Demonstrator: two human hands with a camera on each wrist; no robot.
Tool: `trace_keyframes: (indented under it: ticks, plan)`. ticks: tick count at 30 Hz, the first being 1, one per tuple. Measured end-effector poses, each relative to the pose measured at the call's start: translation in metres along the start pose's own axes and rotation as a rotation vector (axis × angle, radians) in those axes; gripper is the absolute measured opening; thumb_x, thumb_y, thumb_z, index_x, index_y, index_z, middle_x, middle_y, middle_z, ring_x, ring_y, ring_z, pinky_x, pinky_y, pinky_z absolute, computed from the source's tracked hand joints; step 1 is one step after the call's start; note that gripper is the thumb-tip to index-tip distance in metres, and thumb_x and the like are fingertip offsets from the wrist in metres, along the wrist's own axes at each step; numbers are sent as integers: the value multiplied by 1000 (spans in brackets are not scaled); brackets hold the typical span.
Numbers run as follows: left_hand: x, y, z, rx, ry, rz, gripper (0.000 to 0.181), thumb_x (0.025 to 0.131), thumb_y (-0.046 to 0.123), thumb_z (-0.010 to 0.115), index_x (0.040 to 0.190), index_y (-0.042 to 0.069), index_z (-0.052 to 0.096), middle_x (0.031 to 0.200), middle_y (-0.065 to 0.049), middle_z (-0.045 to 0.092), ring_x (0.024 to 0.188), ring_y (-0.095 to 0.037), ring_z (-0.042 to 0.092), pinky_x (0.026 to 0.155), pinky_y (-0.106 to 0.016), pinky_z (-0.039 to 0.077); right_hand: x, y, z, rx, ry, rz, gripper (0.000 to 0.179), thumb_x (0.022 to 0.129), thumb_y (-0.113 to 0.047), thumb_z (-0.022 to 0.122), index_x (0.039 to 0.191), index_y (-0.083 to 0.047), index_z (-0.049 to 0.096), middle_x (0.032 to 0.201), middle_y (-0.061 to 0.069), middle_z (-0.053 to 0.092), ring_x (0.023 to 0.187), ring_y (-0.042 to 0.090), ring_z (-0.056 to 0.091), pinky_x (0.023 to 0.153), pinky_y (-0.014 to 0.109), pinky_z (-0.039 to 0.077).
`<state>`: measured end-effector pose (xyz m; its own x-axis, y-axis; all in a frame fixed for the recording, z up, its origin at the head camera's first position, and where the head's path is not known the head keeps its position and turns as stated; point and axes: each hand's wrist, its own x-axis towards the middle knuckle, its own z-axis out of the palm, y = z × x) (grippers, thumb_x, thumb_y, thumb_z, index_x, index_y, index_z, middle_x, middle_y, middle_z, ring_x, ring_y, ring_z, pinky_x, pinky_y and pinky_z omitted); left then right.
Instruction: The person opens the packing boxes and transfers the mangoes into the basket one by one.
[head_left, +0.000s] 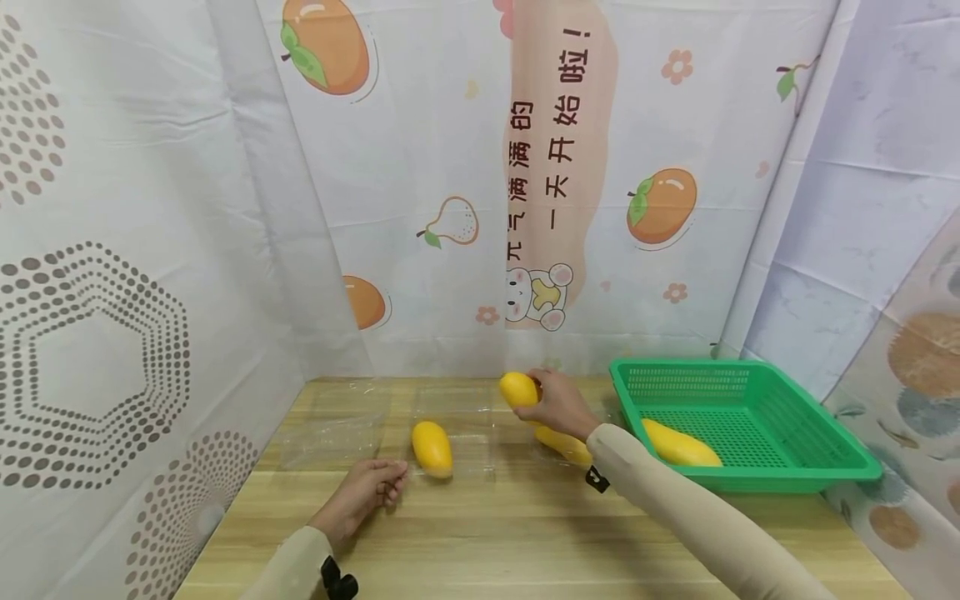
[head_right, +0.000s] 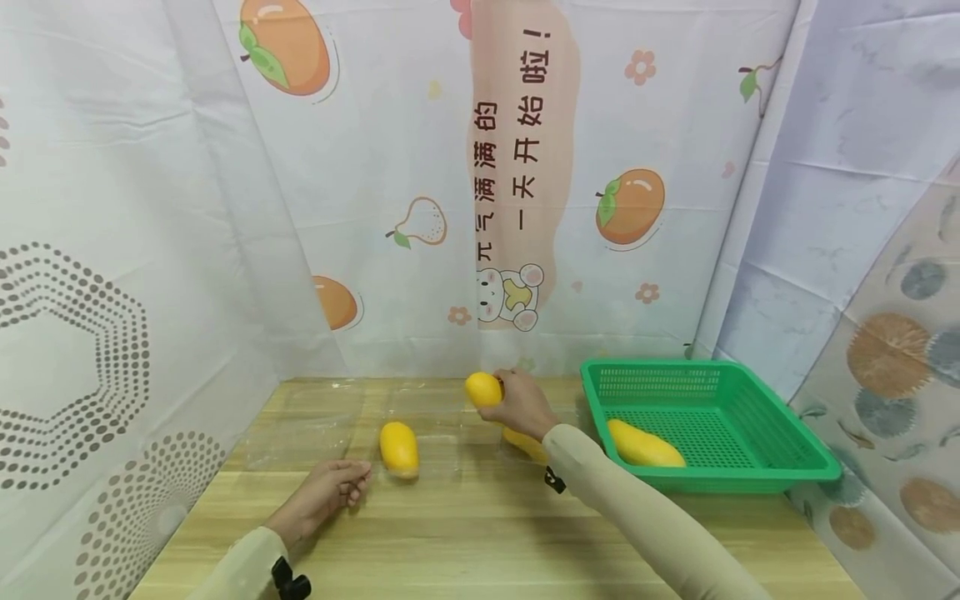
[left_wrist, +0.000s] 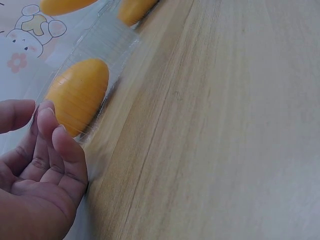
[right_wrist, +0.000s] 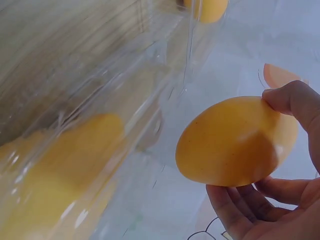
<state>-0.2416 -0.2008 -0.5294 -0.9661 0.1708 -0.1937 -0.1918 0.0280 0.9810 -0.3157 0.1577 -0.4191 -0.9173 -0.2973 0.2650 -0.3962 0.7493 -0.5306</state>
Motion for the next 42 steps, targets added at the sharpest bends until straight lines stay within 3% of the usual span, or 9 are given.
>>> trace_keyframes:
  ticks: [8,21,33,38,42]
  plan:
    - [-1,-1,-1,-1,-1,4,30,102,22,65,105,-8,67,87,-7,65,72,-13,54,67,-26,50,-3,5,-9,14,-8,28,58,79,-28,86,126,-1,66,102,5,64,84,21,57,73,33,55]
    - [1,0,1,-10,4,2,30,102,21,66,105,-9,66,87,-8,66,72,-13,55,66,-26,50,-10,22,-24,87,-14,71,65,82,-29,85,135,1,61,107,12,65,87,23,61,69,32,57]
    - [-1,2,-1,3,-7,-2,33,103,24,65,106,-9,66,88,-8,66,73,-14,55,67,-27,50,-11,32,-33,32,5,91,59,81,-31,86,128,-2,65,105,9,69,84,20,62,68,31,56]
    - [-1,1,-1,6,2,-6,32,103,24,65,106,-9,66,88,-8,65,73,-14,55,67,-27,50,-12,37,-38,89,12,65,57,81,-25,85,127,2,65,106,12,70,88,23,64,70,33,57]
    - [0,0,-1,4,6,-5,32,102,23,66,105,-8,66,87,-7,65,73,-14,55,67,-27,50,-13,40,-44,77,26,44,54,82,-25,85,124,3,66,105,11,70,88,23,64,71,34,56]
